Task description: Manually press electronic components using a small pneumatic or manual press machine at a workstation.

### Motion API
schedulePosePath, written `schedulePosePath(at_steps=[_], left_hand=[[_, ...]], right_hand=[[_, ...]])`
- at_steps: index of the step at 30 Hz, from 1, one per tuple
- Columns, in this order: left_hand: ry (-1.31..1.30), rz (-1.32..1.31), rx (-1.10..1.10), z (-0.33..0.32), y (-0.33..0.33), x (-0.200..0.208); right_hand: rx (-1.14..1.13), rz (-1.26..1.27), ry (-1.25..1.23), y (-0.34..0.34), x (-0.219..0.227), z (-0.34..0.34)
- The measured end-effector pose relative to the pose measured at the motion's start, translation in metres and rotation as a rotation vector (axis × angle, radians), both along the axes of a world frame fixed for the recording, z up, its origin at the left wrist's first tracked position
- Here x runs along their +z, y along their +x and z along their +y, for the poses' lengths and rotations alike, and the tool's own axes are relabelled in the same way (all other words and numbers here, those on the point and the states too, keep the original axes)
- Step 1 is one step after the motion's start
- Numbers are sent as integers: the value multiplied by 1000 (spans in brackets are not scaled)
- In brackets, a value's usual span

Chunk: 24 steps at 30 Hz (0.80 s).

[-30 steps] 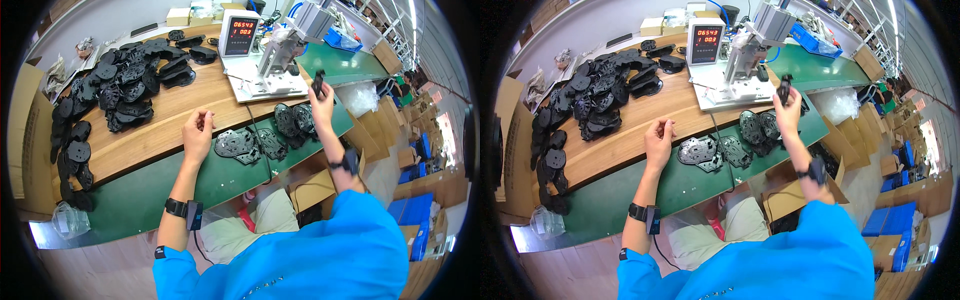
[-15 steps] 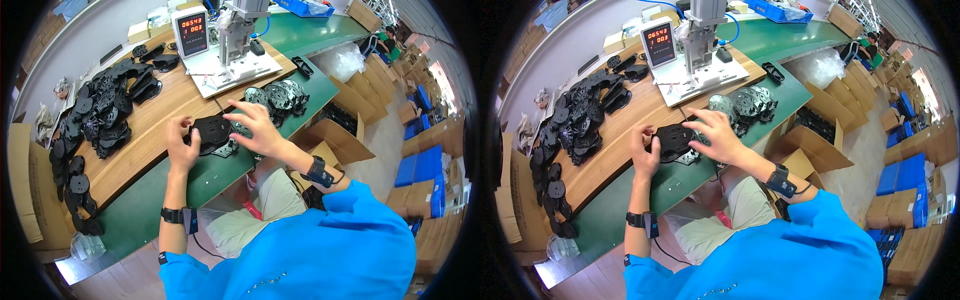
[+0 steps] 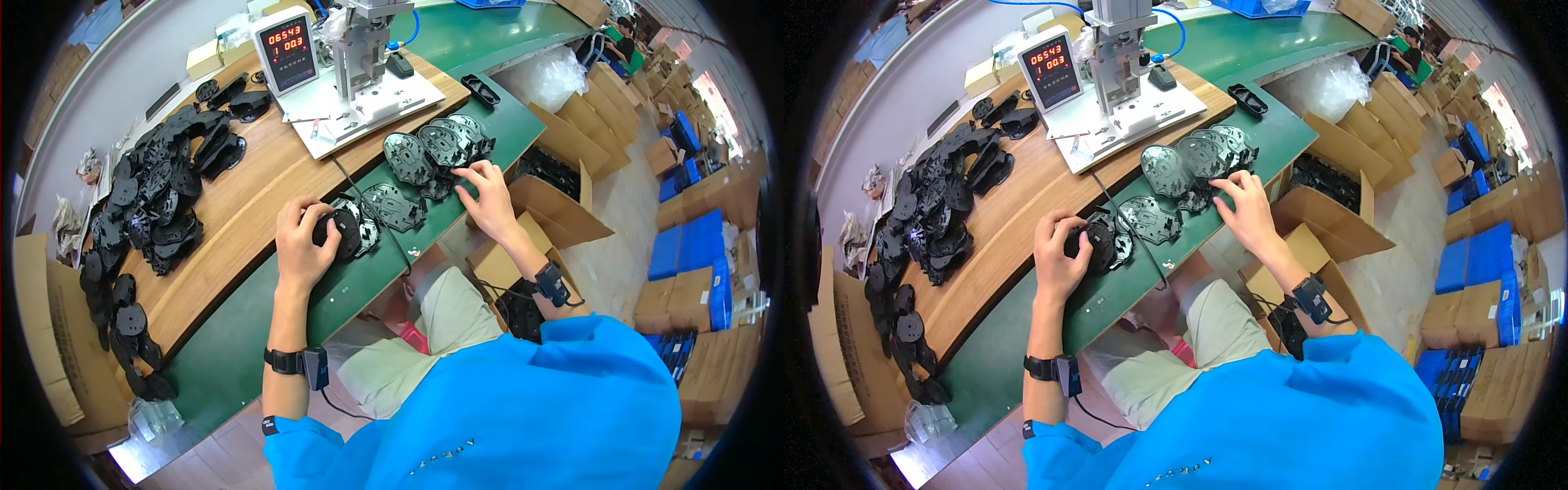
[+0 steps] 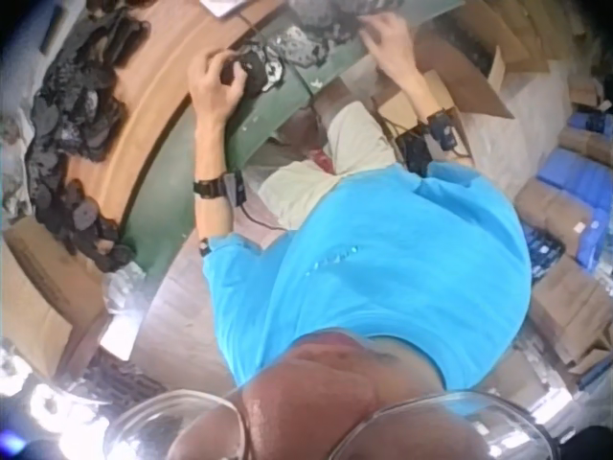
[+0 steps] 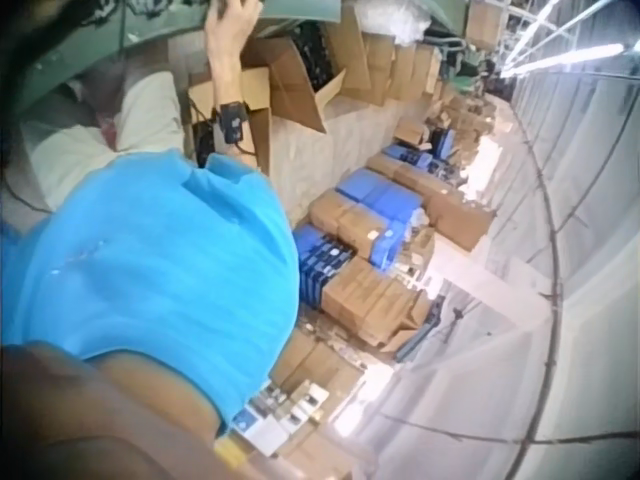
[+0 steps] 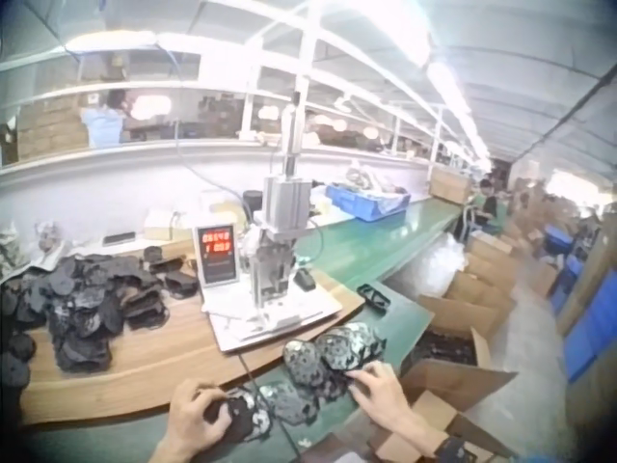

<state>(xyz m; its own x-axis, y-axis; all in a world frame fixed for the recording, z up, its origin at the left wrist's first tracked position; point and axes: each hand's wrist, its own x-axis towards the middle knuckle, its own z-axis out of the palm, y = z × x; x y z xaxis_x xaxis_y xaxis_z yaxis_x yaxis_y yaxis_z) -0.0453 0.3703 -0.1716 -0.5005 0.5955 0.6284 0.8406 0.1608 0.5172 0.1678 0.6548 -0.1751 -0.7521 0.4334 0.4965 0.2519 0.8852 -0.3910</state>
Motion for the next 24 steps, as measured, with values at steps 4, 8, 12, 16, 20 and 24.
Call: schedulePosePath(at_steps=[4, 8, 12, 16, 20, 24], left_hand=[[45, -17, 23, 0, -1, -2], [81, -20, 15, 0, 0, 1], [66, -22, -2, -1, 2, 2], [99, -6, 18, -2, 4, 5], [71, -315, -86, -4, 7, 9], [223, -1084, -512, -11, 2, 12]], right_hand=[[1, -31, -73, -6, -1, 10], [111, 63, -236, -11, 19, 16], [180, 176, -432, -22, 29, 23], [200, 233, -660, -26, 50, 5], [421, 298, -860, -20, 77, -27], [802, 170, -860, -29, 92, -68]])
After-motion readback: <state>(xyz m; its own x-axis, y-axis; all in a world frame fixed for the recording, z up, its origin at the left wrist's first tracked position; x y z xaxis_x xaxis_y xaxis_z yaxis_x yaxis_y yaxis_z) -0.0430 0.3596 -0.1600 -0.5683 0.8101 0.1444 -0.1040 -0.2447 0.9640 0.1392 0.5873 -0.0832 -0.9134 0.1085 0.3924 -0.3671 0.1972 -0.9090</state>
